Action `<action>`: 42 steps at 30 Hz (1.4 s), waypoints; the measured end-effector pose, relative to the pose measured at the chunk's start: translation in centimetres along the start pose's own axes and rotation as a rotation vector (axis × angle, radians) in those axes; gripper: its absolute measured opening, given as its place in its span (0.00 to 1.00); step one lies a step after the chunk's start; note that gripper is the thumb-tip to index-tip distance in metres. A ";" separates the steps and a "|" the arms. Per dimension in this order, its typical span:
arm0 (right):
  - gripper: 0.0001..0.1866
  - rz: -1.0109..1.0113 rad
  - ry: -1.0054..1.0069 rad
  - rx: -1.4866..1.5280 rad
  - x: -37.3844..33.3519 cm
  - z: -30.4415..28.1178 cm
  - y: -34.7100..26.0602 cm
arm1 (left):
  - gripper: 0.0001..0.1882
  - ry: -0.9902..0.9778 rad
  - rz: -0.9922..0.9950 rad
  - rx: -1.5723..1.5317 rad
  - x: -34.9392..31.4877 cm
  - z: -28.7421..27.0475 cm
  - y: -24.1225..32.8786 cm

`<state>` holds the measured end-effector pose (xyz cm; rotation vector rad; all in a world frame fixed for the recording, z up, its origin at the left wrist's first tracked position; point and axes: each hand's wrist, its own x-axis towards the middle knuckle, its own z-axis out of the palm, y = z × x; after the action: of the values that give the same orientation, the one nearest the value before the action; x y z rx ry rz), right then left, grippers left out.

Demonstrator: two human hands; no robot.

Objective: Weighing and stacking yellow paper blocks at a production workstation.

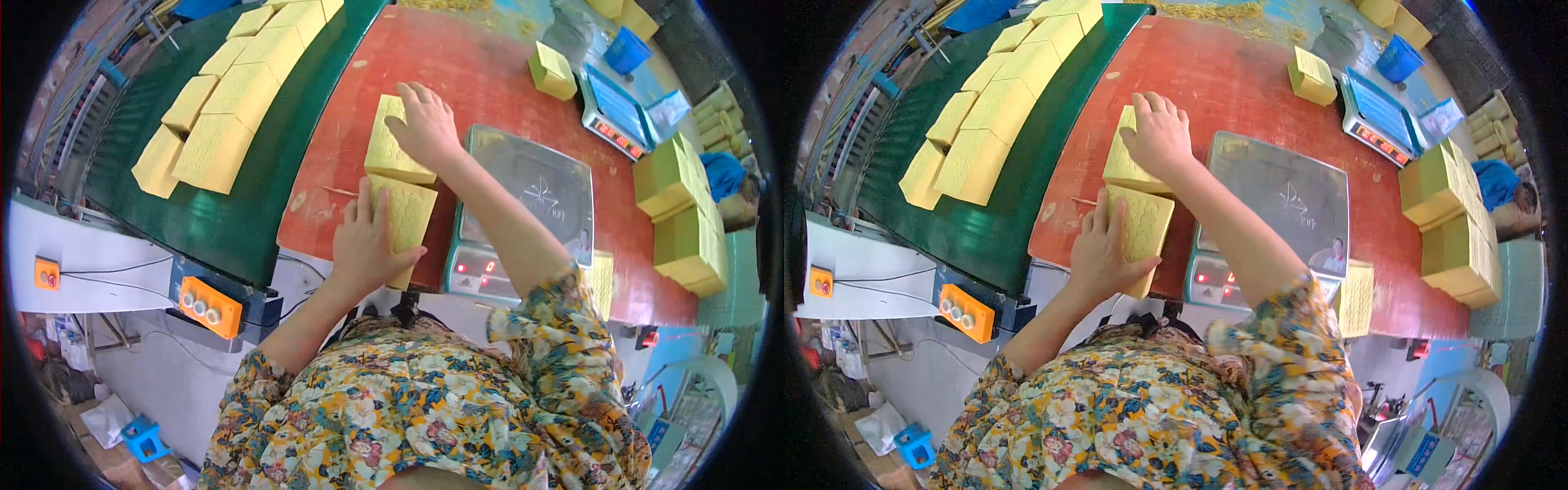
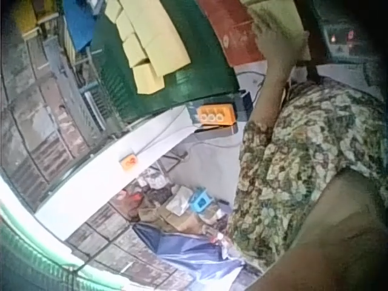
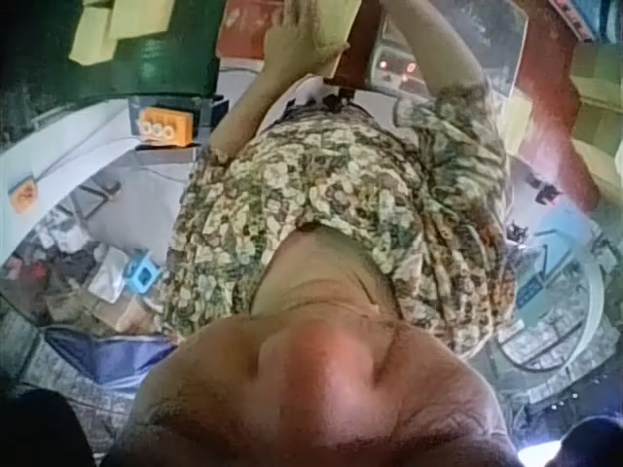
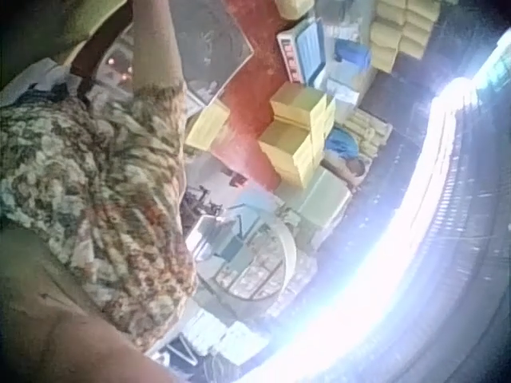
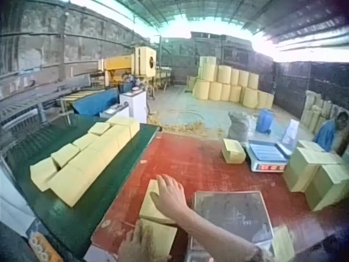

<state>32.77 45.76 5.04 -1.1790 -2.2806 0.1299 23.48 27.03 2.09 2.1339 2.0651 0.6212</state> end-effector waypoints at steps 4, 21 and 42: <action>0.17 -0.009 -0.101 0.561 -13.7 -6.6 -5.2 | 0.58 -0.082 0.006 0.012 -1.6 -0.1 -0.5; 0.20 1.228 0.267 1.663 -32.6 5.1 -8.2 | 0.54 -0.099 0.148 0.042 -4.9 -0.5 0.3; 0.18 0.002 0.388 0.423 -18.0 -23.8 11.2 | 0.29 -0.109 -0.153 -2.415 10.5 6.2 23.8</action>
<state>61.45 34.67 13.39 -0.8930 -1.7994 0.3352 47.86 36.88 7.15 0.3663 0.1938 1.4917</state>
